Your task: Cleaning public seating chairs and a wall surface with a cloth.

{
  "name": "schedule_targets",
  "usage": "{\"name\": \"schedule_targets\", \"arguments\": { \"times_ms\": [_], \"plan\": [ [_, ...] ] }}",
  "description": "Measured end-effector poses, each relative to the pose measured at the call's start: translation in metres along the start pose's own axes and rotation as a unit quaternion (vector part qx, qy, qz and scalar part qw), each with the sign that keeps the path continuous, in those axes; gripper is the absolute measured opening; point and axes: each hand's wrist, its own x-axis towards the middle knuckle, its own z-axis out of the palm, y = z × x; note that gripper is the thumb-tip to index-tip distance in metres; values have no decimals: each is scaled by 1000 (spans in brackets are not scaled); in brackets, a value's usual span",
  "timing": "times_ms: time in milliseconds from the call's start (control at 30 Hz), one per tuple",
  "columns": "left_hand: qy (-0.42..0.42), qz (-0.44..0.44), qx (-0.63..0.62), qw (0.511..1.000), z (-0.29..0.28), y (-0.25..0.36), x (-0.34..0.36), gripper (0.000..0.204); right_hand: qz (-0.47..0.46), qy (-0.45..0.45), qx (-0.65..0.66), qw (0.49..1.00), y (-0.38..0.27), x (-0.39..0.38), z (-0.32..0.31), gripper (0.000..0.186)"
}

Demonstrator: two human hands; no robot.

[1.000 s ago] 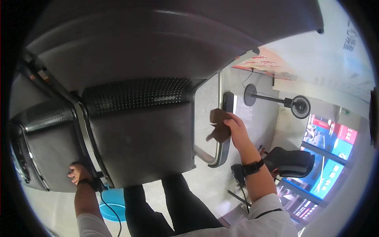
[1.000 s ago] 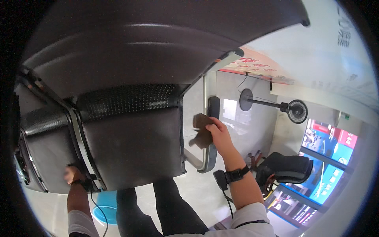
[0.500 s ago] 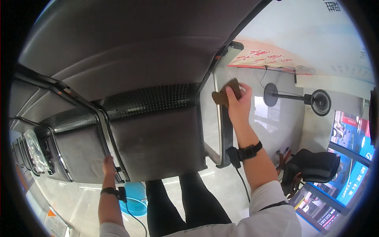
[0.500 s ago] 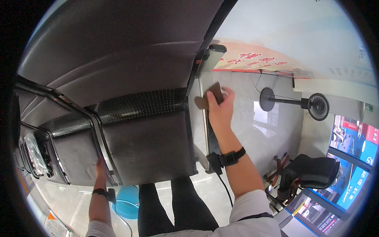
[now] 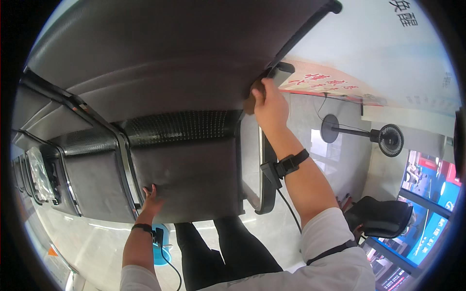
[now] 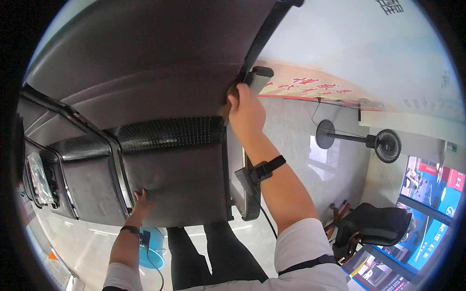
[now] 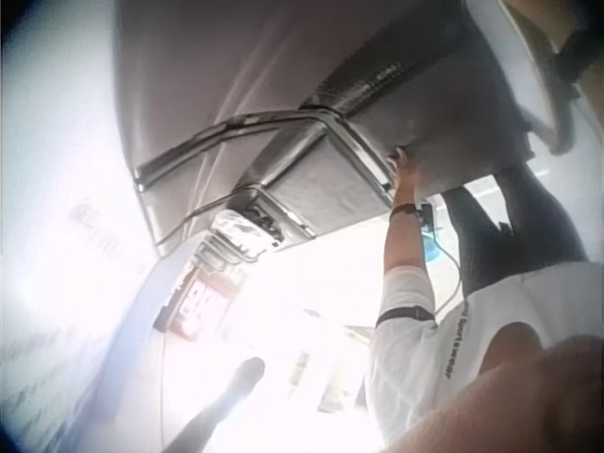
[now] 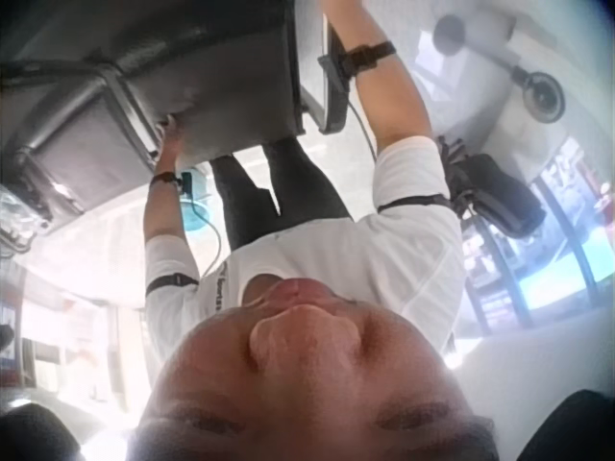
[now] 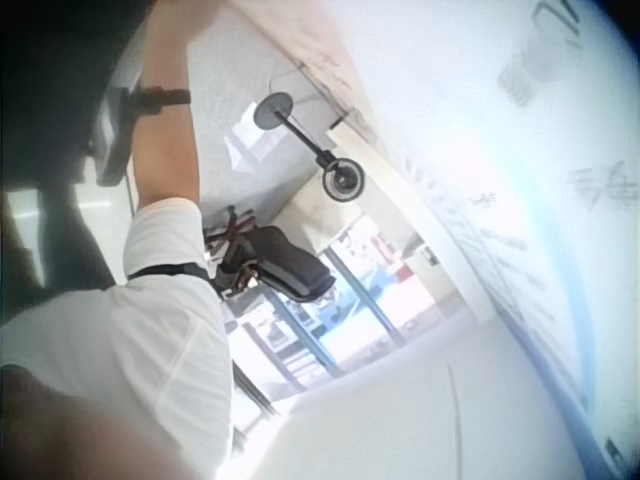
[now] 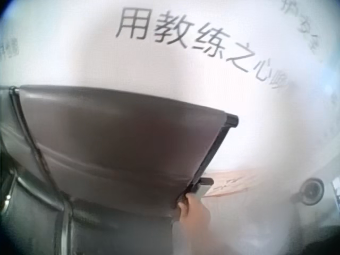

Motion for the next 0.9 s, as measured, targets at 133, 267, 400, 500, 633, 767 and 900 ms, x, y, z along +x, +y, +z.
{"name": "schedule_targets", "arguments": {
  "times_ms": [133, 267, 400, 500, 633, 767, 900],
  "plan": [
    [-37, -17, -10, 999, -2, 6, 1, 101, 51, -179, -9, 982, 10, -4, -23, 33],
    [-20, -34, -14, 999, 0, 2, 3, 102, -65, 76, 124, 987, -2, 6, -64, 33],
    [-16, -57, -28, 998, 9, 12, 8, 103, -137, 307, 191, 922, -53, 68, -100, 27],
    [-24, -79, -40, 996, 24, 24, 20, 104, -198, 340, 135, 909, -79, 106, -94, 25],
    [-37, -89, 37, 995, 39, -20, 46, 103, -117, 278, 65, 951, -79, 72, -46, 21],
    [-46, -67, 16, 997, 57, -13, 58, 102, -55, 44, 20, 997, -29, 13, -29, 24],
    [22, -41, -122, 992, 43, -11, 43, 88, -88, -4, 46, 995, -14, -30, -48, 28]
  ]
}}
